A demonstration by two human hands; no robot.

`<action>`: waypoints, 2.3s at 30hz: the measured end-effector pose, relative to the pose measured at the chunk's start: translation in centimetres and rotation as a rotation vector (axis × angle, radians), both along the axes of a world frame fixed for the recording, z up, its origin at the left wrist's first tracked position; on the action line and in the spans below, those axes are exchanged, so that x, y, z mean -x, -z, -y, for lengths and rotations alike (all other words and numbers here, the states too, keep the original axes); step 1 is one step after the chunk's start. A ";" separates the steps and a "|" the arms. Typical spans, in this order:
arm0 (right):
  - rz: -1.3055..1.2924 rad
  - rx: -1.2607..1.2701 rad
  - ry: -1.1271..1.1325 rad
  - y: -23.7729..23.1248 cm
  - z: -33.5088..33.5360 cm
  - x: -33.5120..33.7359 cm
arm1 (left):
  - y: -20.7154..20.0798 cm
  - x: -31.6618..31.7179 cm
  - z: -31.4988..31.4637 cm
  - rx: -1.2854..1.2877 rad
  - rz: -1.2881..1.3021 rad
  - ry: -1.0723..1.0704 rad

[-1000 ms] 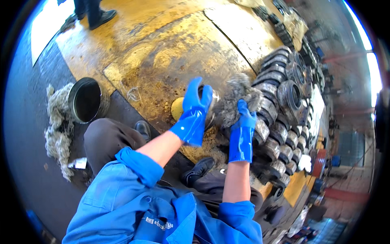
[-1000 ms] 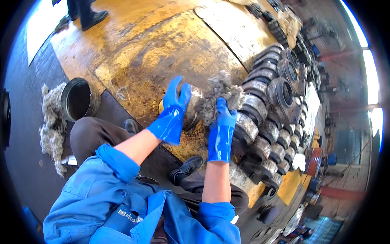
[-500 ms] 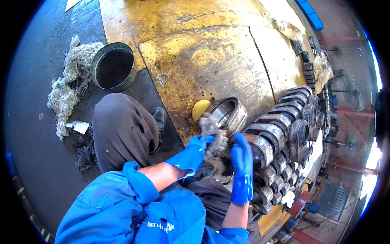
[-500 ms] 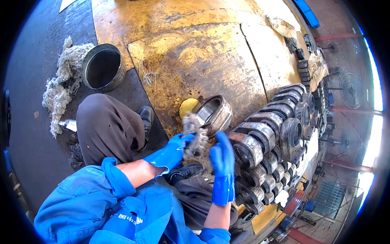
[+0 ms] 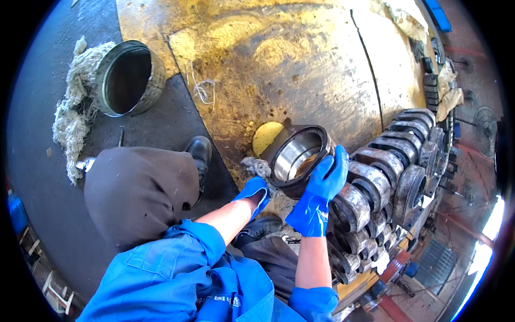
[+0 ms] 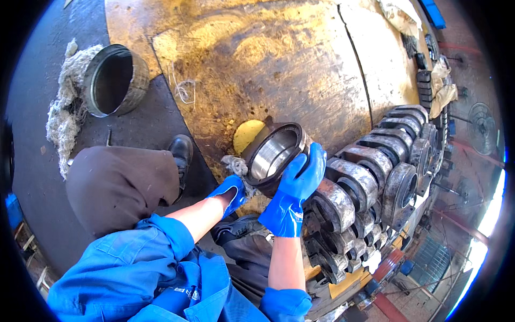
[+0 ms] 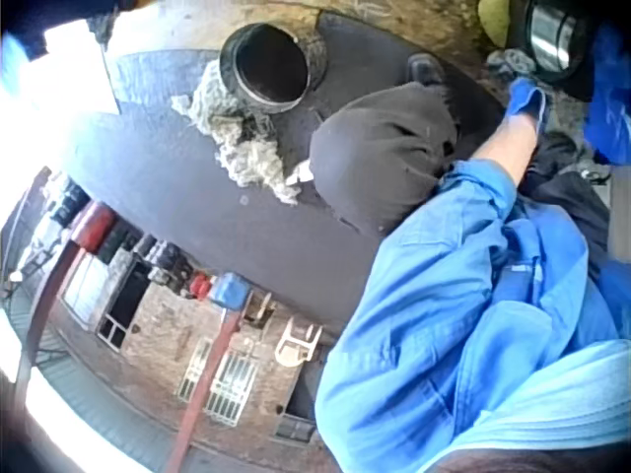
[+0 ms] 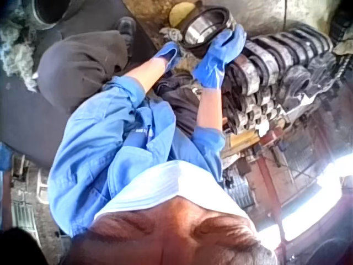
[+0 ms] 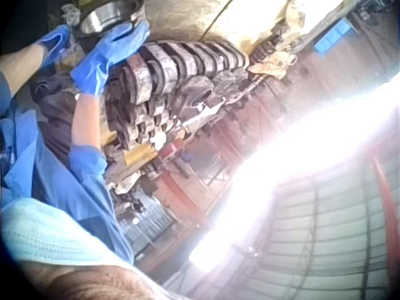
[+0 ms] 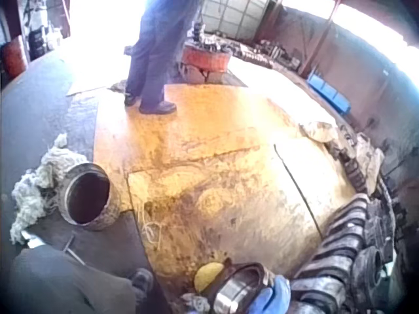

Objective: The person cleans various cylindrical metal components by hand using a cloth and a dark industrial lubricant, wiping both the internal and external surfaces before cleaning the floor surface.

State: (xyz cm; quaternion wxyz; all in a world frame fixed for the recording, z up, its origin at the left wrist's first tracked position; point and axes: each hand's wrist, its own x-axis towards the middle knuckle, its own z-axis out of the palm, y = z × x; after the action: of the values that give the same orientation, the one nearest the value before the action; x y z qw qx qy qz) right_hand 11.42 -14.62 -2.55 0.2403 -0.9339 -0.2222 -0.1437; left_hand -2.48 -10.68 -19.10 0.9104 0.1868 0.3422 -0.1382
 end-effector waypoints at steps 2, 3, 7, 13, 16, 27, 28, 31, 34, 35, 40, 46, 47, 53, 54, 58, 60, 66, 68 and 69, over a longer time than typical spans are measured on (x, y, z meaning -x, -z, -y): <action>-0.019 -0.011 0.012 -0.5 0.1 0.0 | -0.3 -0.5 -1.8 -0.407 0.066 0.459; -0.029 -0.008 0.015 -0.4 -0.2 0.0 | 0.4 -0.6 -2.6 -0.557 0.077 0.620; -0.050 -0.027 0.000 0.2 -0.6 0.4 | 2.8 0.5 -2.5 -0.680 -0.135 0.708; -0.002 -0.012 0.027 -0.8 0.3 -1.2 | -2.4 0.7 -2.4 -0.522 -0.438 0.042; 0.007 -0.012 -0.015 0.1 -0.7 -0.7 | 0.7 -0.6 -5.7 -0.678 -0.165 -0.361; -0.005 -0.042 -0.027 -0.1 -0.9 0.0 | 2.5 -17.0 -9.2 -1.070 0.552 -0.215; -0.006 -0.037 -0.027 0.1 -0.6 0.0 | 2.3 -16.0 -8.4 -1.129 0.542 -0.263; 0.016 0.000 -0.022 -0.7 -0.2 -0.9 | 1.2 -15.8 -9.4 -1.220 0.437 0.138; 0.030 -0.013 -0.028 0.2 -0.3 -1.1 | 4.7 -10.0 -9.0 -1.393 0.204 0.380; 0.030 0.001 -0.033 0.5 -0.4 -1.1 | 5.2 -8.8 -9.6 -1.311 0.183 0.479; 0.024 -0.013 -0.015 -0.3 -0.3 -1.1 | 1.0 -12.6 -12.4 -1.349 0.235 0.567; -0.008 -0.063 -0.017 -0.7 -1.1 -0.3 | 1.1 -18.9 -12.2 -1.102 0.281 0.213; -0.018 -0.126 -0.066 -0.6 -2.5 0.3 | 5.5 -17.0 -13.4 -1.381 0.511 0.137; -0.022 -0.010 0.024 -1.6 0.7 -1.3 | 5.3 -13.1 -6.7 0.065 0.000 -0.058; -0.019 -0.029 0.019 -1.2 0.0 -1.1 | 8.6 -11.1 -7.4 0.086 -0.038 -0.093; -0.018 -0.096 0.014 -0.9 -1.4 -0.9 | 12.5 -5.6 -8.6 -0.052 -0.090 -0.067; -0.022 -0.131 0.007 -0.7 -2.1 -0.8 | 10.1 -3.8 -10.3 -0.231 0.077 0.154; 0.064 -0.312 0.102 0.5 1.1 -1.2 | -12.6 -3.5 -9.5 -1.218 0.281 0.626; 0.058 -0.361 0.116 1.0 0.5 -1.1 | -12.8 -2.4 -8.8 -1.330 0.161 0.525; 0.043 -0.399 0.139 1.1 0.2 -0.7 | -13.0 -1.7 -8.6 -1.336 0.109 0.407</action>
State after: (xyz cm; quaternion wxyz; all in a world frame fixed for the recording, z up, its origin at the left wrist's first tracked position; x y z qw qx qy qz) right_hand 12.08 -14.86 -3.63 0.4053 -0.8776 -0.1294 -0.2208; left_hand -0.77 -2.08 -6.14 0.5725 0.7734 0.2662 -0.0564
